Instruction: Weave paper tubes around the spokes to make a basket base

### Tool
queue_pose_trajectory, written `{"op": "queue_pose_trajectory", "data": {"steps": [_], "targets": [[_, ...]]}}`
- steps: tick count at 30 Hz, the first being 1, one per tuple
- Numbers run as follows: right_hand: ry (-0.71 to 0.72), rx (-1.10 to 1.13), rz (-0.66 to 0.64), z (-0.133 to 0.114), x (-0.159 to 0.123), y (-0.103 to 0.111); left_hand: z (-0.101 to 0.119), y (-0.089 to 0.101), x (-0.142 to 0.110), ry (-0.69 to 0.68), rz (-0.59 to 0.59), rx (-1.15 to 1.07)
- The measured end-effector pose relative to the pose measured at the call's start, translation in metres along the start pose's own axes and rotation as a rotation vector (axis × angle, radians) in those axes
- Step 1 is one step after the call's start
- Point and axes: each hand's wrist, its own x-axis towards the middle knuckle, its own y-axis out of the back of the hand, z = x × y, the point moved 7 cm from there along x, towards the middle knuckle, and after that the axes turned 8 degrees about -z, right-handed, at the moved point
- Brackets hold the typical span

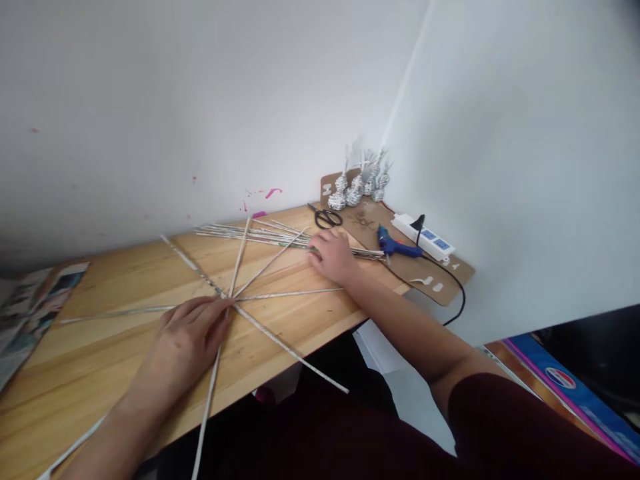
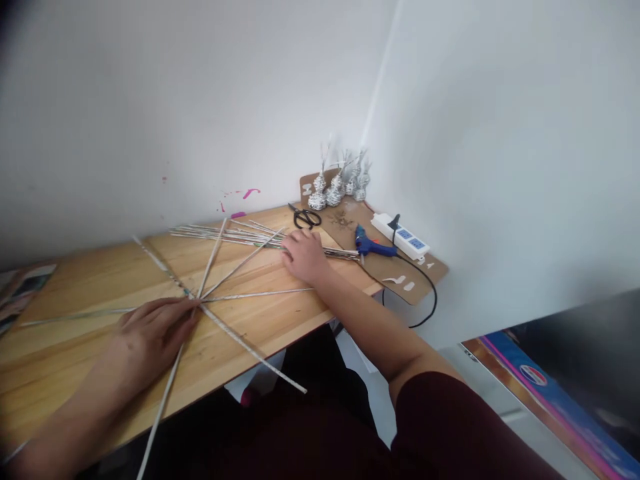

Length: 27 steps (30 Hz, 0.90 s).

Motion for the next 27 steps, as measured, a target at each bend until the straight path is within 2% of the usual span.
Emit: {"op": "queue_pose_trajectory", "data": {"steps": [8, 12, 17, 21, 24, 27], "targets": [[0.106, -0.079, -0.060, -0.021, -0.001, 0.000, 0.000, -0.001, -0.001, 0.019, -0.053, -0.064], [0.134, 0.051, -0.112, -0.036, -0.002, 0.001, 0.005, 0.004, 0.001, 0.061, -0.096, -0.069], [0.190, 0.324, -0.187, -0.080, -0.011, -0.006, 0.008, 0.008, -0.001, 0.064, -0.112, -0.086], [0.237, 0.398, -0.179, -0.120, -0.020, -0.013, 0.006, 0.011, -0.010, 0.088, -0.122, -0.116], [0.219, 0.404, -0.144, -0.136, -0.024, -0.015, 0.004, 0.013, -0.017, 0.110, -0.143, -0.116], [0.248, 0.408, -0.147, -0.138, -0.022, -0.011, 0.004, 0.013, -0.022, 0.088, -0.149, -0.103]]}}
